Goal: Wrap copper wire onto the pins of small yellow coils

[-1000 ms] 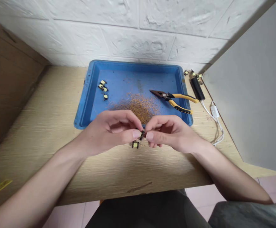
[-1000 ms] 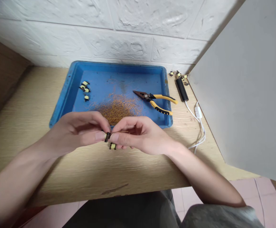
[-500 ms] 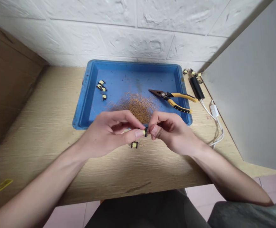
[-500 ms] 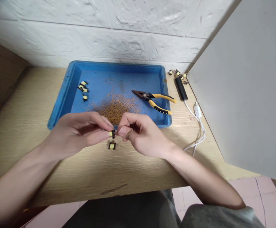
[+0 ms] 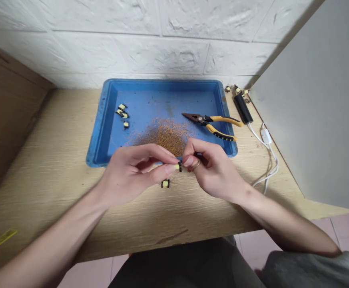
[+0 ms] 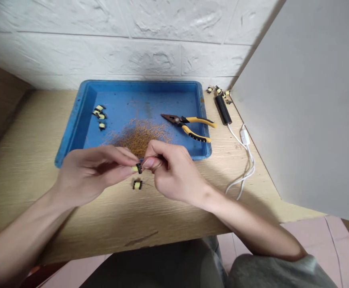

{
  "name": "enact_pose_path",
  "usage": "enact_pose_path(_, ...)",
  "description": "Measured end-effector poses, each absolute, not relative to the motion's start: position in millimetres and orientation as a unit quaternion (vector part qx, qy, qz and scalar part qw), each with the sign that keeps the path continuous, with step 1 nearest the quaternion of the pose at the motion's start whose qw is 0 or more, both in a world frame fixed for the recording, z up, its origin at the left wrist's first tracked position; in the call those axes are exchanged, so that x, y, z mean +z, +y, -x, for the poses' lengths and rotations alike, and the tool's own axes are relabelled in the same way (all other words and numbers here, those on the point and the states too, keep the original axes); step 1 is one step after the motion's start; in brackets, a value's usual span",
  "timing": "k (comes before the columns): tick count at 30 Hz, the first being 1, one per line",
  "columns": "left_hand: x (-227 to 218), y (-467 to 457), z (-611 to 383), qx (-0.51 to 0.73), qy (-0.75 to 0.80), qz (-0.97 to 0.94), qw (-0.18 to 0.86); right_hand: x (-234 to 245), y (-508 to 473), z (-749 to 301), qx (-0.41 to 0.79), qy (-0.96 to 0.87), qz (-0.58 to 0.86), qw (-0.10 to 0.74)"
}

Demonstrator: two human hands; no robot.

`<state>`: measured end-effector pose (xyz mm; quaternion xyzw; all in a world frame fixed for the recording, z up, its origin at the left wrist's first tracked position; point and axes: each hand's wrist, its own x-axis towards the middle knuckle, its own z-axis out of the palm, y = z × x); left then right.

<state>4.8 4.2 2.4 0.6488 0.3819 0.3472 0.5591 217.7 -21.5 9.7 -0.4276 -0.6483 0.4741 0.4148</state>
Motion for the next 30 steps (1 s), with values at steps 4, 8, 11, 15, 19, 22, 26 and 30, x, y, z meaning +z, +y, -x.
enact_pose_path(4, 1, 4, -5, 0.371, 0.366, -0.666, 0.534, 11, -20, -219, 0.487, -0.636, 0.429, 0.419)
enact_pose_path(8, 1, 3, -5, 0.372, 0.36, -0.668, 0.534, 10, -18, -220, 0.501, -0.622, 0.436, 0.415)
enact_pose_path(11, 3, 3, -5, 0.37, 0.353, -0.664, 0.545, 8, -16, -221, 0.523, -0.615, 0.424, 0.41)
enact_pose_path(15, 6, 6, -1, 0.371, 0.334, -0.647, 0.576, 7, -13, -223, 0.583, -0.592, 0.396, 0.391)
enact_pose_path(19, 7, 10, 6, 0.378, 0.336, -0.622, 0.598, 7, -9, -227, 0.592, -0.555, 0.411, 0.416)
enact_pose_path(22, 6, 11, 8, 0.373, 0.341, -0.611, 0.609, 10, -8, -229, 0.567, -0.543, 0.425, 0.451)
enact_pose_path(26, 6, 11, 6, 0.371, 0.343, -0.598, 0.622, 15, -10, -230, 0.536, -0.564, 0.421, 0.467)
enact_pose_path(30, 10, 9, 1, 0.369, 0.334, -0.586, 0.64, 20, -15, -229, 0.521, -0.628, 0.386, 0.43)
